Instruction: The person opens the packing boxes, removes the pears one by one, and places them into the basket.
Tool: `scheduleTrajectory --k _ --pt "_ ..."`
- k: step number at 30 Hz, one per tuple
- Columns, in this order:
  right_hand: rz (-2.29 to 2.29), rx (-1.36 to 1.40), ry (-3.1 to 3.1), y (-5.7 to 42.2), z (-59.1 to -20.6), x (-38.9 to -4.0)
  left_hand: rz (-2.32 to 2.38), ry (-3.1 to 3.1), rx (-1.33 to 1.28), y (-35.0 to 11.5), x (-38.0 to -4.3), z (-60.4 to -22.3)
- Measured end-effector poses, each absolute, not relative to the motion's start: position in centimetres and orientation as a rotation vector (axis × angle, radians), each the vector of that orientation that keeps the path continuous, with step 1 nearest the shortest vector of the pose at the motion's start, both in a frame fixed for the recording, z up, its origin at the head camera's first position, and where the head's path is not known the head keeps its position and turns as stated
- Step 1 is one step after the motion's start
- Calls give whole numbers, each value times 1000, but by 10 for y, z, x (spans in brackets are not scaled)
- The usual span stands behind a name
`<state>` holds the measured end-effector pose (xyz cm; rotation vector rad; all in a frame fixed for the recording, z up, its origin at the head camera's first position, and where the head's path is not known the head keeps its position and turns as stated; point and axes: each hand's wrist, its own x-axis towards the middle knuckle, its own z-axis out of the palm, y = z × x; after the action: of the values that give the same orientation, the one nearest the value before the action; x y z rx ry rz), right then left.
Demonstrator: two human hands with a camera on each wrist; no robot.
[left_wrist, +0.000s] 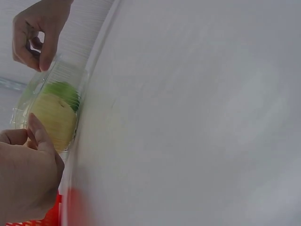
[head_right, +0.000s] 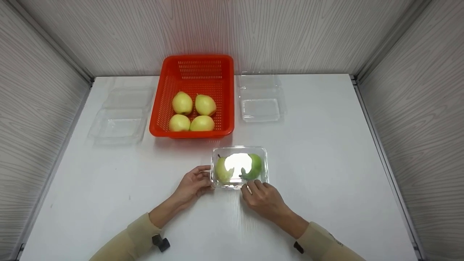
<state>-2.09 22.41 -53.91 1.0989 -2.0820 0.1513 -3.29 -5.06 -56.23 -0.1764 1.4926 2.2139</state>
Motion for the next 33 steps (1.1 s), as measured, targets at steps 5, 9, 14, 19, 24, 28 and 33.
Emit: scheduleTrajectory --k 5,9,14,19,24,28,33 --pt "132 1083 -2112 232 -538 -20 2212 1501 -154 -56 -33 -561" --pt "109 1065 -2129 237 -537 -20 2208 1506 -157 -60 -33 -562" --pt "103 1055 -2125 244 -537 -21 2199 1511 -169 -66 -33 -561" --pt "97 1052 -2121 249 -536 -22 2199 1521 -176 -70 -33 -561" --pt "93 1042 -2142 253 -534 -22 2200 1528 -187 -72 -33 -561" --pt "102 1042 -2208 255 -534 -21 2202 1517 -201 -73 -32 -561" --pt "99 1035 -2275 255 -534 -19 2188 1494 -244 -72 -26 -560"
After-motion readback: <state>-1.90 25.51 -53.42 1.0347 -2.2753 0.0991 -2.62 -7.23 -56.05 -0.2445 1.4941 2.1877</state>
